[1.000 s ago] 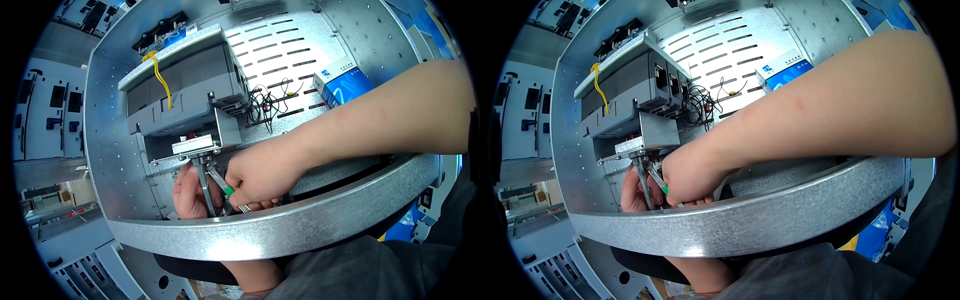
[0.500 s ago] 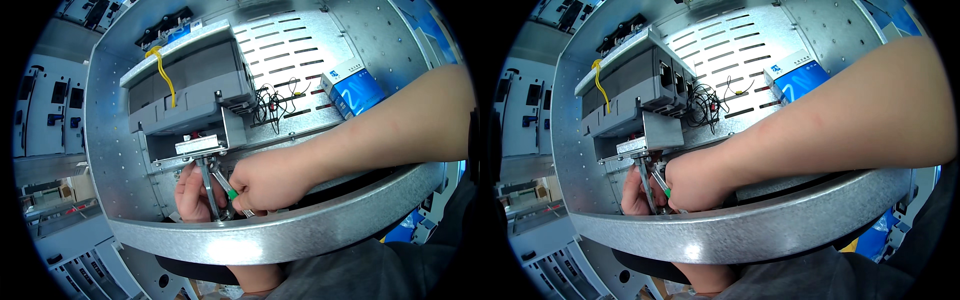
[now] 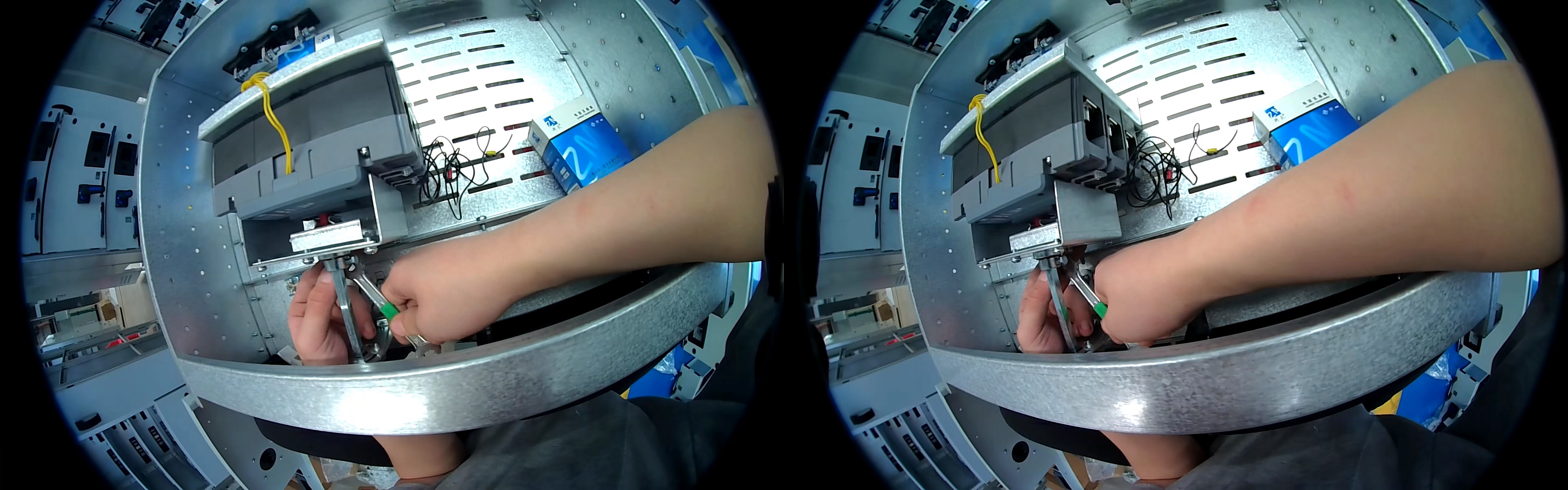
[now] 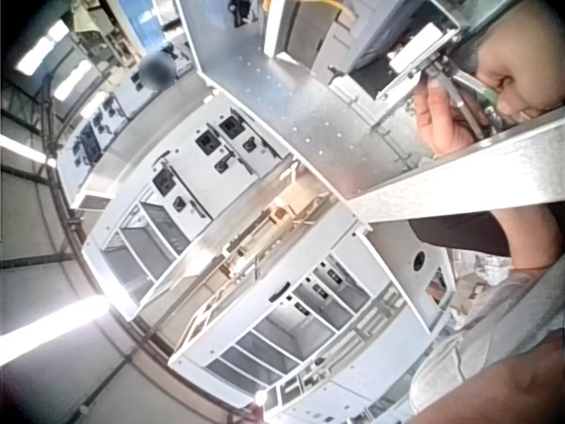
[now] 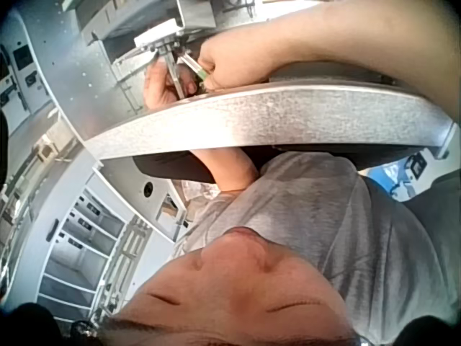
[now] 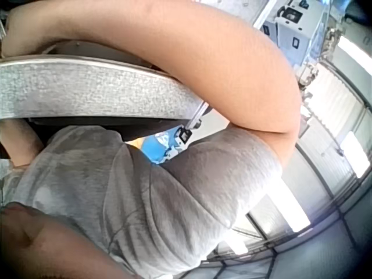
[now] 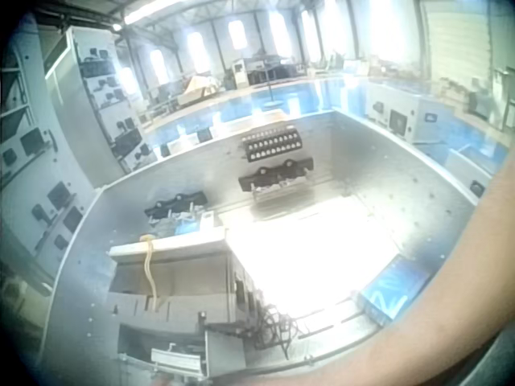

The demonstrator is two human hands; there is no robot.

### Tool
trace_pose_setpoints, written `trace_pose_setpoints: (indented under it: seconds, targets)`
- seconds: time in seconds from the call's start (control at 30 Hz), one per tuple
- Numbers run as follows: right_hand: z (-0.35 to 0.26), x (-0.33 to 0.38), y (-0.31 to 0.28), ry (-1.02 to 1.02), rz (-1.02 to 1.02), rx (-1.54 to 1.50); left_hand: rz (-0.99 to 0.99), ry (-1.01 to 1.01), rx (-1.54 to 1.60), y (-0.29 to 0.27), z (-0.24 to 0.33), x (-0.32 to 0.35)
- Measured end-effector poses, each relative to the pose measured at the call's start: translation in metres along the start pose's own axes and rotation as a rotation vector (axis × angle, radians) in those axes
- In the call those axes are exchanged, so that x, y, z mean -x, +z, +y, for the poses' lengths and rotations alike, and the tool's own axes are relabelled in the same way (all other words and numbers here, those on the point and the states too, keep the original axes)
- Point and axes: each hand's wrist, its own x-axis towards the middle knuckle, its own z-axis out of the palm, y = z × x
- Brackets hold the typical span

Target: The person sits on the floor and assembles an electrical cabinet by installing a metal bracket, tightening screws with a cordless drill, and using a wrench to secure a component. They also handle wires and fasteners during the process.

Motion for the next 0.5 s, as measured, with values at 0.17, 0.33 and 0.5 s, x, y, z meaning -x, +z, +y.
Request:
trace_pose_setpoints:
  seconds: [0.17, 0.33, 0.5]
  targets:
    - [0.001, 0.0005, 0.0007, -0.011, 0.01, 0.037, 0.005, 0.008, -0.015, 0.0022, 0.0008, -0.0002]
    - [0.0046, -0.004, 0.0045, -0.028, 0.036, 0.004, -0.004, -0.008, -0.021, 0.0035, 0.0049, 0.0002]
    - [0.0017, 0.0023, 0.0027, -0.024, 0.07, -0.119, -0.002, -0.008, 0.037, -0.0024, -0.0005, 0.0001]
